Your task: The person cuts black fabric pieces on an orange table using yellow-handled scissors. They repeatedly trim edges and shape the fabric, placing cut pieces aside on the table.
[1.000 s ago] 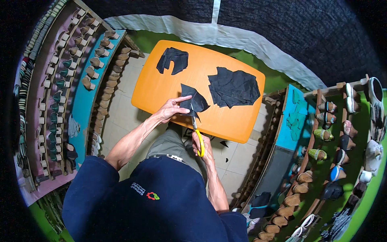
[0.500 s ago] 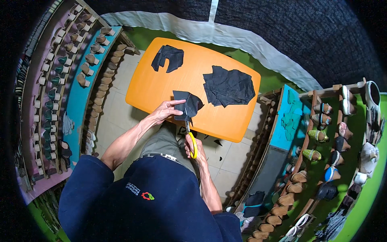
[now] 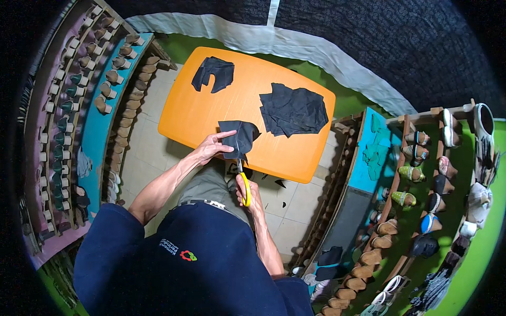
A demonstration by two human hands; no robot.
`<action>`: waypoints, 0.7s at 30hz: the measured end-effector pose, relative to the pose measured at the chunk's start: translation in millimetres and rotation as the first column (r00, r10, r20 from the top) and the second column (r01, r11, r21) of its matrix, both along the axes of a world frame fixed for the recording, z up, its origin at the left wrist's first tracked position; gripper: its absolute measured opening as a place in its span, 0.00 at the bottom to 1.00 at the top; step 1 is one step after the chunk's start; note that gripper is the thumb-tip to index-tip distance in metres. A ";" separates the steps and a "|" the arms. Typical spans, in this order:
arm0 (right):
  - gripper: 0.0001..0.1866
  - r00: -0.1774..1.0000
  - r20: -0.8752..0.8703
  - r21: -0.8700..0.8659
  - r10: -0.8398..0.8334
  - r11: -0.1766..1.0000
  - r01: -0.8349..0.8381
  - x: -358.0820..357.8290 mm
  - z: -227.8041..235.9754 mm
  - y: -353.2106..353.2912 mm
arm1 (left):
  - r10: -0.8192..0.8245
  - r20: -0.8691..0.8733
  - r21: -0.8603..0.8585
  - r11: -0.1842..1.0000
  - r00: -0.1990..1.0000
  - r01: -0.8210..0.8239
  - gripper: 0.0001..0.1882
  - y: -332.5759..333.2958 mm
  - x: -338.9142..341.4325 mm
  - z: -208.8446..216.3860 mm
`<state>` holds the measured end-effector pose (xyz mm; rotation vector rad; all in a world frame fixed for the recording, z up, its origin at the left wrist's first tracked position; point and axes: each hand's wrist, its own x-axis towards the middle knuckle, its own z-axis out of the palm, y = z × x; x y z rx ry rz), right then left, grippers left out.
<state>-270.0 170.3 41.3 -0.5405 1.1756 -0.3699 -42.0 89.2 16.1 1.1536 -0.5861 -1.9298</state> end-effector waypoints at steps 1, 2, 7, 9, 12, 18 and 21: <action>0.25 1.000 0.008 -0.005 -0.007 1.000 0.007 1.2 1.0 0.6 | -0.002 -0.001 -0.003 1.000 1.000 0.002 0.38 0.9 0.8 -3.2; 0.25 1.000 -0.009 -0.008 -0.012 1.000 0.012 2.5 2.5 1.6 | -0.004 -0.002 -0.006 1.000 1.000 0.004 0.38 1.6 0.7 -6.7; 0.25 0.999 -0.029 -0.050 -0.033 0.998 0.032 5.8 -2.2 7.7 | 0.030 -0.009 0.011 0.999 1.000 -0.030 0.36 3.5 -1.6 -10.5; 0.25 0.999 -0.032 -0.052 -0.033 0.998 0.032 6.4 -5.4 11.2 | 0.094 -0.031 0.048 0.995 0.995 -0.093 0.35 4.0 -2.8 -11.5; 0.25 0.999 -0.020 -0.031 -0.035 0.999 0.034 6.4 -8.5 11.9 | 0.053 0.028 0.046 0.997 0.998 -0.055 0.34 6.7 -3.5 -11.0; 0.26 0.999 -0.027 -0.020 -0.033 0.999 0.032 12.5 -0.3 4.5 | 0.021 0.020 0.028 0.999 1.000 -0.022 0.36 15.0 -9.2 -20.6; 0.27 0.999 -0.040 -0.022 -0.037 0.999 0.036 13.5 -1.6 4.9 | 0.027 0.024 0.026 0.999 0.999 -0.028 0.37 18.8 -13.1 -21.4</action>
